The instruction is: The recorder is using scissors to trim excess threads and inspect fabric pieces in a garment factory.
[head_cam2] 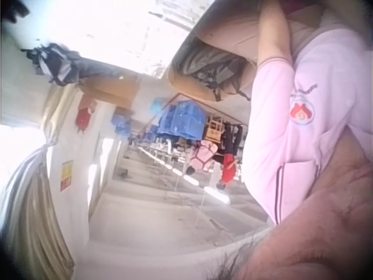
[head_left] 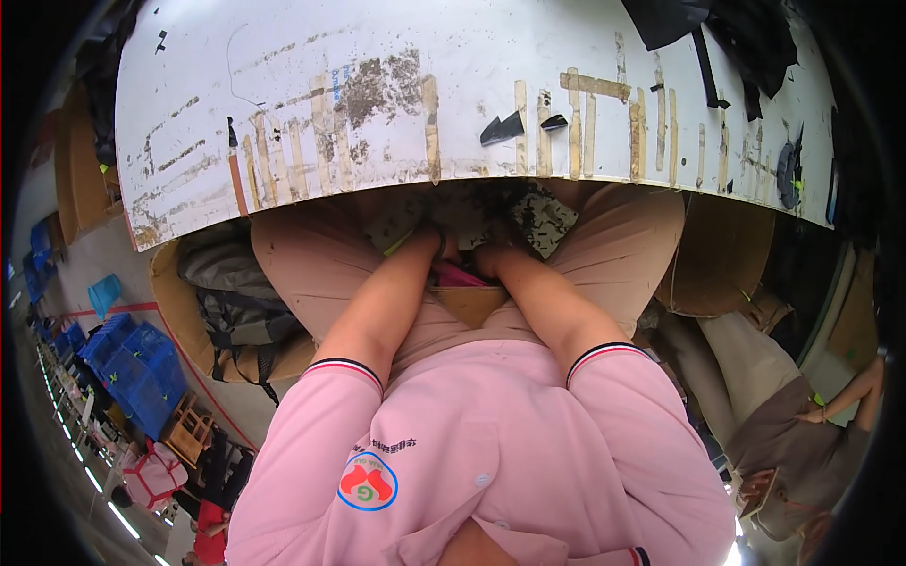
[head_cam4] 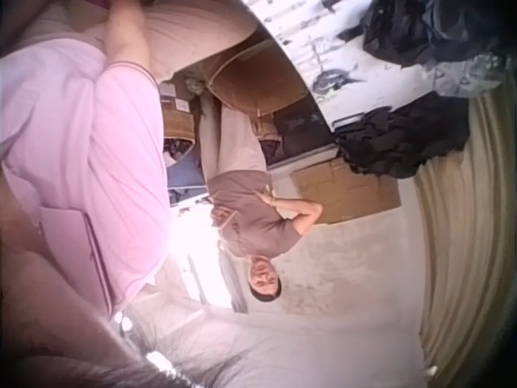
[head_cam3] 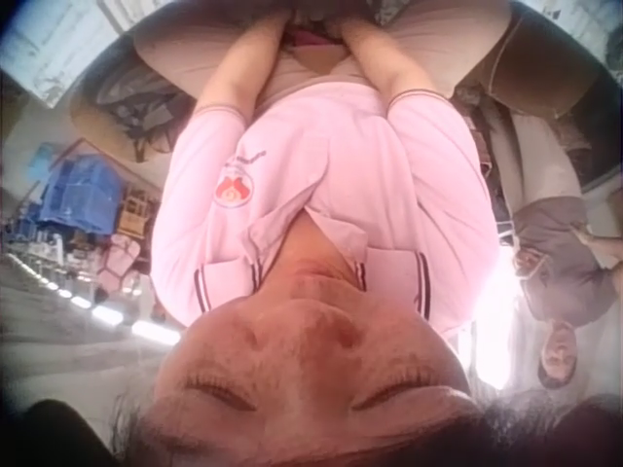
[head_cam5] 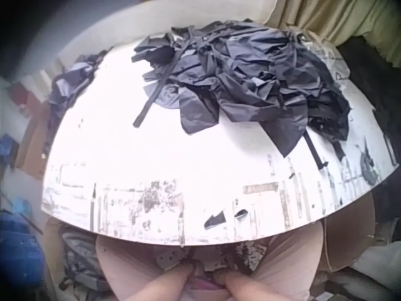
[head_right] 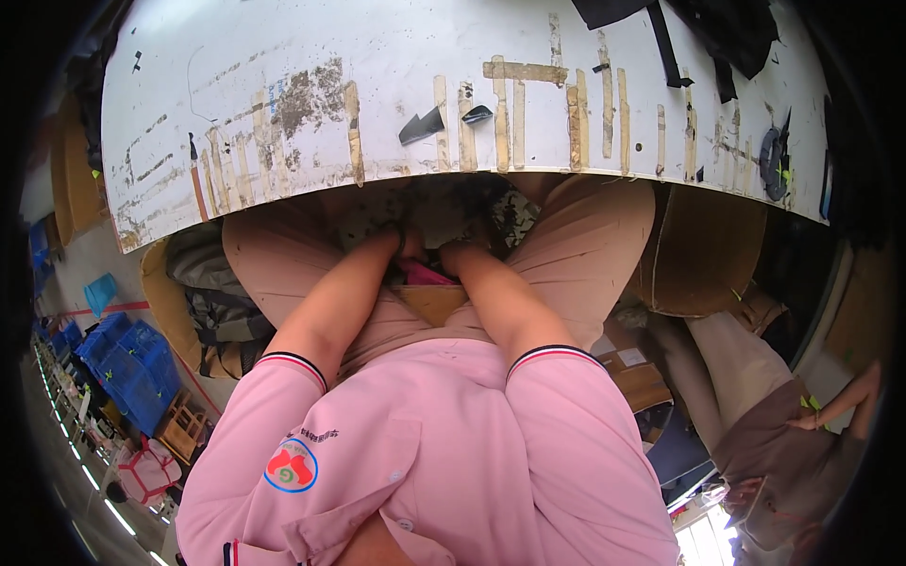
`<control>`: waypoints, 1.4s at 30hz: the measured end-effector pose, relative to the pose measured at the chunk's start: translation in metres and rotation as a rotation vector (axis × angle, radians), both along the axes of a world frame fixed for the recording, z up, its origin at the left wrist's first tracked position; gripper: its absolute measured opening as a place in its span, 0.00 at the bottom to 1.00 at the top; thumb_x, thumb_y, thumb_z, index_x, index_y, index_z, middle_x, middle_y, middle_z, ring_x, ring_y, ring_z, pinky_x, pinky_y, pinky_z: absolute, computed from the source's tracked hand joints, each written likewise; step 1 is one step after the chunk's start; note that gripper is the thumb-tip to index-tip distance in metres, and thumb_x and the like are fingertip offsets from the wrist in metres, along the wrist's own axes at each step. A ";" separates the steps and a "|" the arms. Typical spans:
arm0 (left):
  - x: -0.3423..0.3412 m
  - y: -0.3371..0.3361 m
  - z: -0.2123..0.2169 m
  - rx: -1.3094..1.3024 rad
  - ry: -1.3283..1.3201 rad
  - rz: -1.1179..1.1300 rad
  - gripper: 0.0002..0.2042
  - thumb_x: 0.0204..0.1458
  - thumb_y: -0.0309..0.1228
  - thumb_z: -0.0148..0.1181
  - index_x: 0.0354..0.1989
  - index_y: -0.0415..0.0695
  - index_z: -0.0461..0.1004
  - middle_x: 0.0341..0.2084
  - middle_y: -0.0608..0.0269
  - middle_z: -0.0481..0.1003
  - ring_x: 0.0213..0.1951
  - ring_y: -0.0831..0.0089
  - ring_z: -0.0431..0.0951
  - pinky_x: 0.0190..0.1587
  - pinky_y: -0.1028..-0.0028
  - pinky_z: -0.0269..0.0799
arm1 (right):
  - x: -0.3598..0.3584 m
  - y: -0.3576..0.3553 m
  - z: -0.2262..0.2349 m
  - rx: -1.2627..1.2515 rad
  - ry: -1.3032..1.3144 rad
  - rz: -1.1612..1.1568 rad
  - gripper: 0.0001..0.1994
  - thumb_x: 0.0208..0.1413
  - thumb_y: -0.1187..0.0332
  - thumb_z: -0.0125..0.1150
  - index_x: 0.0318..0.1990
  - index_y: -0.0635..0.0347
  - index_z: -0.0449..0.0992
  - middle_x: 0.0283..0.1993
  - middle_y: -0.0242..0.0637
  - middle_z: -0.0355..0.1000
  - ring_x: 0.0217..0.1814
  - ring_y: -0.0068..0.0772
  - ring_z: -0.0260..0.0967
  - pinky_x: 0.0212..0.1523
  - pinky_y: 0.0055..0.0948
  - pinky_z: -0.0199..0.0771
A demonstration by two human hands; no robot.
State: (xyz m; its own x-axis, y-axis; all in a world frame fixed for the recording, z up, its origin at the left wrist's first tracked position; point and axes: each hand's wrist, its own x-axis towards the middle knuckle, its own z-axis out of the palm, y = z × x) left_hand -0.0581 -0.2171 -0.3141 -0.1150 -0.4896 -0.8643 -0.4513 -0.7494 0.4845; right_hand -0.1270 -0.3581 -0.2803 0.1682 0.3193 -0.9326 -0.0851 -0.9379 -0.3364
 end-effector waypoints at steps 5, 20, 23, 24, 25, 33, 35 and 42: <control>0.005 -0.024 0.018 -0.065 0.155 -0.226 0.19 0.46 0.48 0.59 0.35 0.44 0.81 0.32 0.52 0.79 0.35 0.58 0.79 0.42 0.62 0.72 | -0.028 -0.013 -0.028 0.056 -0.115 0.020 0.17 0.53 0.61 0.50 0.48 0.52 0.77 0.51 0.46 0.74 0.52 0.46 0.72 0.52 0.38 0.71; -0.038 0.026 -0.083 -0.417 0.366 -0.284 0.17 0.49 0.52 0.57 0.33 0.51 0.80 0.29 0.57 0.78 0.37 0.56 0.78 0.38 0.58 0.74 | 0.010 -0.006 0.015 0.141 -0.021 0.080 0.19 0.58 0.64 0.46 0.54 0.54 0.73 0.58 0.45 0.68 0.59 0.43 0.68 0.59 0.40 0.66; -0.038 0.035 -0.078 -0.427 0.319 -0.300 0.14 0.46 0.47 0.63 0.30 0.49 0.80 0.29 0.59 0.79 0.35 0.58 0.79 0.38 0.60 0.74 | 0.012 0.000 0.012 0.163 -0.016 0.092 0.19 0.55 0.66 0.49 0.54 0.55 0.74 0.57 0.46 0.69 0.58 0.44 0.68 0.58 0.39 0.67; -0.036 0.016 -0.060 -0.448 0.337 -0.314 0.14 0.46 0.47 0.63 0.30 0.49 0.80 0.29 0.59 0.79 0.35 0.58 0.79 0.38 0.60 0.74 | 0.004 -0.009 0.003 0.145 0.003 0.054 0.19 0.54 0.67 0.51 0.54 0.56 0.74 0.56 0.47 0.70 0.58 0.45 0.69 0.57 0.39 0.68; -0.030 -0.018 -0.026 -0.219 0.385 -0.214 0.13 0.42 0.44 0.66 0.29 0.47 0.79 0.27 0.59 0.78 0.33 0.60 0.79 0.37 0.61 0.74 | -0.012 -0.026 -0.008 0.108 0.040 0.017 0.19 0.54 0.67 0.51 0.54 0.56 0.74 0.56 0.47 0.70 0.58 0.45 0.69 0.57 0.39 0.68; -0.046 0.006 -0.039 -0.043 0.364 -0.159 0.11 0.34 0.32 0.69 0.28 0.42 0.80 0.24 0.58 0.79 0.26 0.67 0.78 0.33 0.66 0.74 | 0.017 -0.017 0.014 0.152 0.040 0.245 0.17 0.51 0.68 0.52 0.48 0.61 0.76 0.53 0.48 0.72 0.54 0.46 0.71 0.53 0.39 0.70; -0.046 -0.006 -0.028 0.030 0.322 -0.113 0.11 0.34 0.32 0.68 0.28 0.43 0.81 0.27 0.58 0.80 0.27 0.66 0.77 0.34 0.66 0.73 | 0.001 -0.024 0.009 0.139 -0.005 0.254 0.16 0.51 0.68 0.51 0.47 0.61 0.77 0.54 0.48 0.71 0.56 0.45 0.70 0.54 0.38 0.70; -0.020 -0.017 0.032 0.102 0.325 0.018 0.12 0.33 0.32 0.69 0.28 0.41 0.80 0.27 0.58 0.80 0.29 0.65 0.78 0.34 0.66 0.74 | -0.005 -0.011 0.014 0.013 0.112 0.209 0.19 0.57 0.62 0.48 0.55 0.53 0.73 0.61 0.40 0.67 0.61 0.42 0.66 0.61 0.38 0.64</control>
State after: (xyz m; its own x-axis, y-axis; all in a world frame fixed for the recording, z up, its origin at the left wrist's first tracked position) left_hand -0.0778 -0.2343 -0.2818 -0.3853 -0.4067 -0.8283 -0.2719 -0.8077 0.5231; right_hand -0.1322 -0.3692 -0.2666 -0.0071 0.3483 -0.9374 0.0725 -0.9347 -0.3479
